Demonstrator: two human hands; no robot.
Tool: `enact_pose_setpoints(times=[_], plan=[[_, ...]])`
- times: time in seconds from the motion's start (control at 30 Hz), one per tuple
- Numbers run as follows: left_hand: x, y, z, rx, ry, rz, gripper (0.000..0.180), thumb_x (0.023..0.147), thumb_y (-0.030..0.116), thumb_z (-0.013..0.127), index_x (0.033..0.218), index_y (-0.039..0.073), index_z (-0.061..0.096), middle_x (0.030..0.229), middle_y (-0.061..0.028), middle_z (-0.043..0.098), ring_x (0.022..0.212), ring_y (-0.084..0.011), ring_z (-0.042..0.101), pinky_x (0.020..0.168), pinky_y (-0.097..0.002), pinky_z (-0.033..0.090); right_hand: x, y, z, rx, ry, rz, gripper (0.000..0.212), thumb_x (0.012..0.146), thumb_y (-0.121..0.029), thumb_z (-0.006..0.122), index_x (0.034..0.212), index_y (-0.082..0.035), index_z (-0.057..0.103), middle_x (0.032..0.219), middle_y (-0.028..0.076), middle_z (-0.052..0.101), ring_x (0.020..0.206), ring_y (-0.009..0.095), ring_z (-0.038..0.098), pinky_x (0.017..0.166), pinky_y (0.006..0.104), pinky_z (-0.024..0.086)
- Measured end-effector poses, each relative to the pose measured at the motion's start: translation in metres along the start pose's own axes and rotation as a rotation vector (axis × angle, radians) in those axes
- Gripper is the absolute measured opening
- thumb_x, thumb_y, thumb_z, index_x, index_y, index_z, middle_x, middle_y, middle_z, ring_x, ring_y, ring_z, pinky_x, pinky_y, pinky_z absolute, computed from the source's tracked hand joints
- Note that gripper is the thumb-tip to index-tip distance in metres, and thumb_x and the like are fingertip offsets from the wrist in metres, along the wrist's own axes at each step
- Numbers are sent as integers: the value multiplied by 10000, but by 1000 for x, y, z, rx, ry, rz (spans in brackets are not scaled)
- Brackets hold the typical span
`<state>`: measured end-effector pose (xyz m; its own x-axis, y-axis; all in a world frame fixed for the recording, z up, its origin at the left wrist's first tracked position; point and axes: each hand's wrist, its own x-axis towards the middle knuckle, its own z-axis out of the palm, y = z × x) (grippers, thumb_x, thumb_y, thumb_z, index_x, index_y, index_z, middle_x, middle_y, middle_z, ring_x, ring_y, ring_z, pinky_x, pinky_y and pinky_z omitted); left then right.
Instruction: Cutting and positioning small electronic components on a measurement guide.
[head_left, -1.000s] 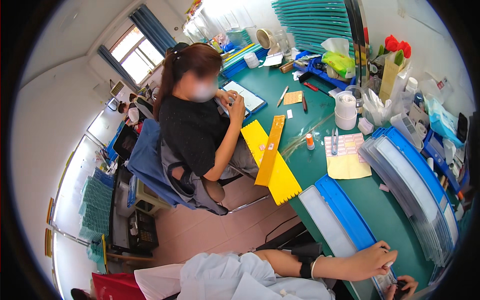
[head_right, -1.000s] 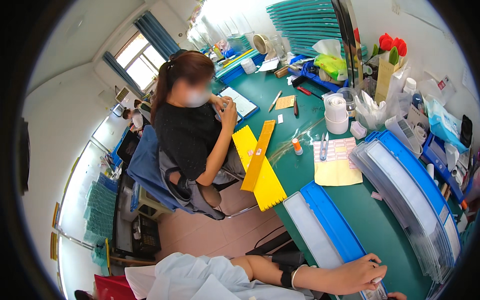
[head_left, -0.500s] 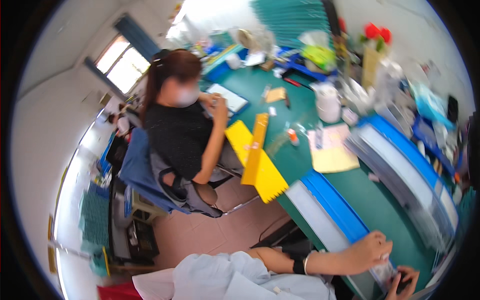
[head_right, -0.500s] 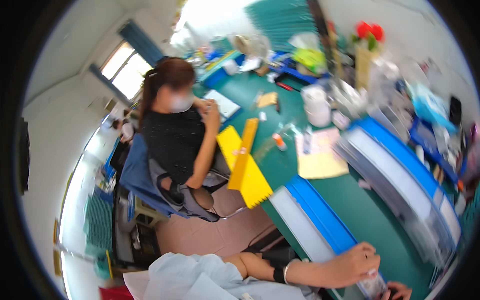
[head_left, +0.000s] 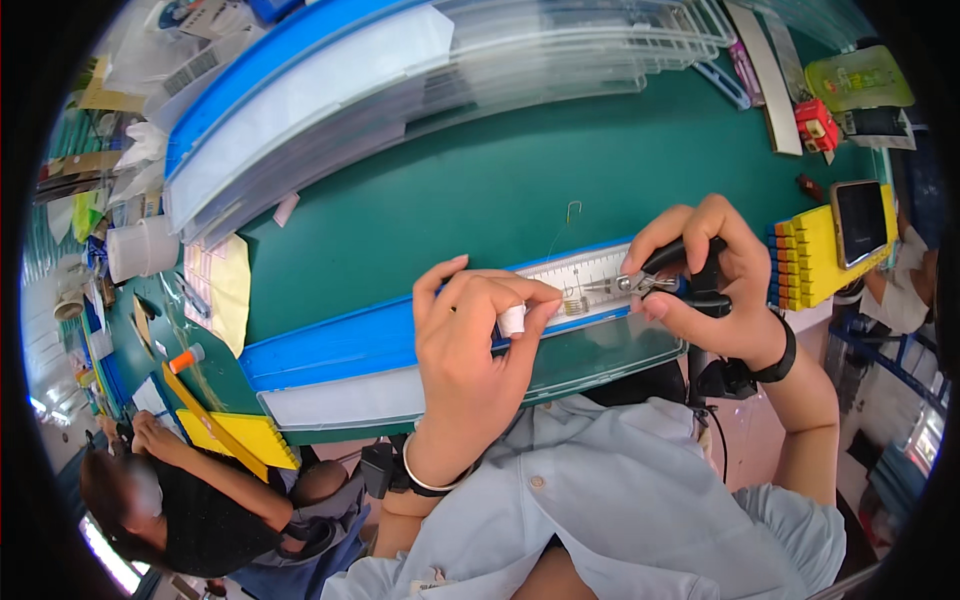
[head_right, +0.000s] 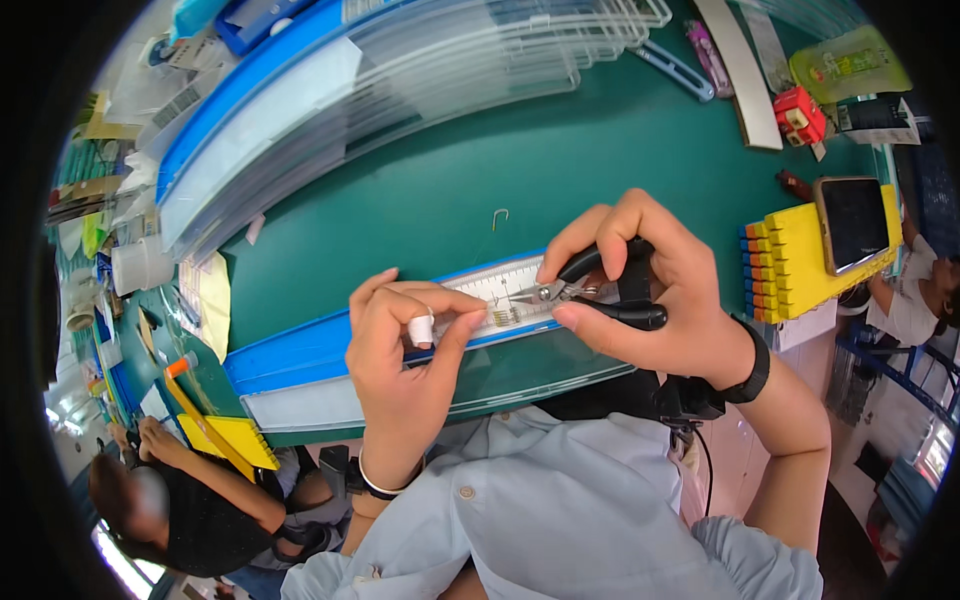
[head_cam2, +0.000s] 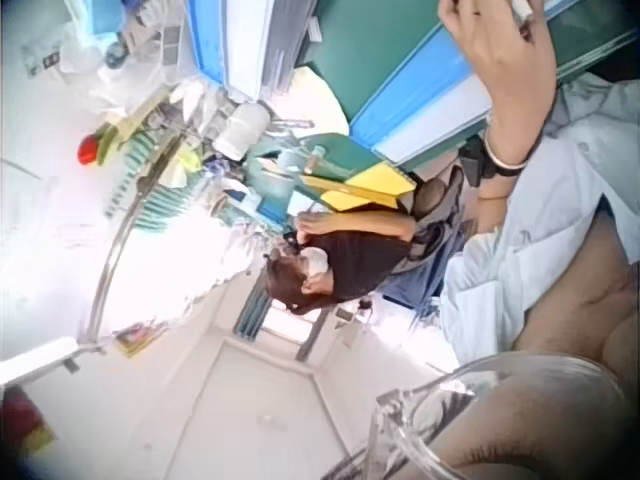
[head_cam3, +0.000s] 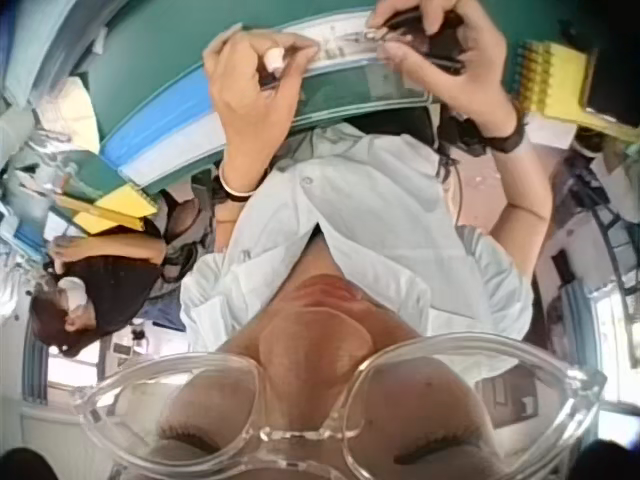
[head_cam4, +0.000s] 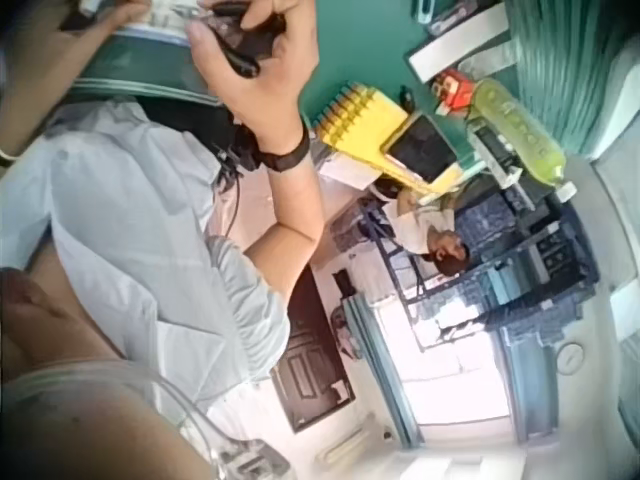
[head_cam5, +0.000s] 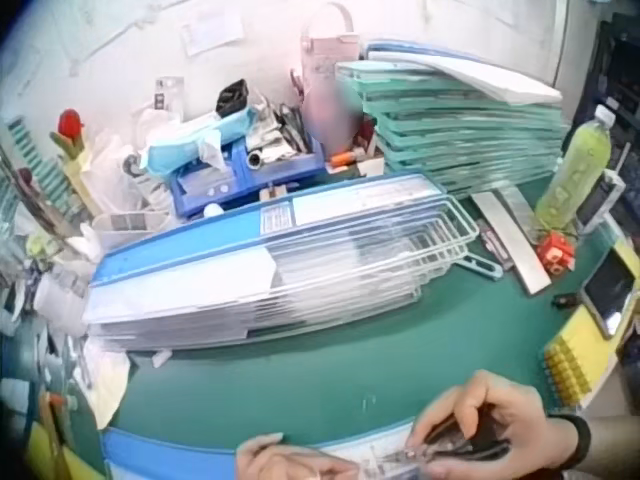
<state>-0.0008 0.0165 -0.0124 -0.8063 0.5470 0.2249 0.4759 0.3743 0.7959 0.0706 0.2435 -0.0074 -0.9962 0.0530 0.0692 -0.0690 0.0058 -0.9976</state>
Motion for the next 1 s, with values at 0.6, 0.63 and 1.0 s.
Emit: enact_pose_setpoints(times=[0.6, 0.63, 1.0], plan=[[-9, -9, 0, -41, 26, -23, 289, 797, 34, 795, 835, 109, 519, 857, -7, 740, 807, -185, 672, 984, -446, 413, 5, 6, -1, -79, -181, -30, 519, 760, -156, 877, 901, -80, 383, 1026, 306, 645, 769, 230, 698, 674, 299, 616], [-9, -10, 1, -45, 48, -19, 295, 791, 43, 804, 836, 112, 520, 859, -6, 741, 812, -184, 676, 1000, -451, 410, 4, 6, -2, -48, -167, -11, 520, 764, -175, 876, 900, -79, 384, 1025, 307, 646, 759, 228, 696, 667, 300, 618], [-28, 4, -33, 340, -474, 81, 430, 814, 386, 737, 940, 172, 386, 1280, 22, 687, 1296, -280, 536, 1114, -580, 249, 4, 4, -5, -131, -156, 10, 466, 771, -153, 855, 877, -57, 411, 991, 294, 659, 789, 218, 686, 641, 300, 621]])
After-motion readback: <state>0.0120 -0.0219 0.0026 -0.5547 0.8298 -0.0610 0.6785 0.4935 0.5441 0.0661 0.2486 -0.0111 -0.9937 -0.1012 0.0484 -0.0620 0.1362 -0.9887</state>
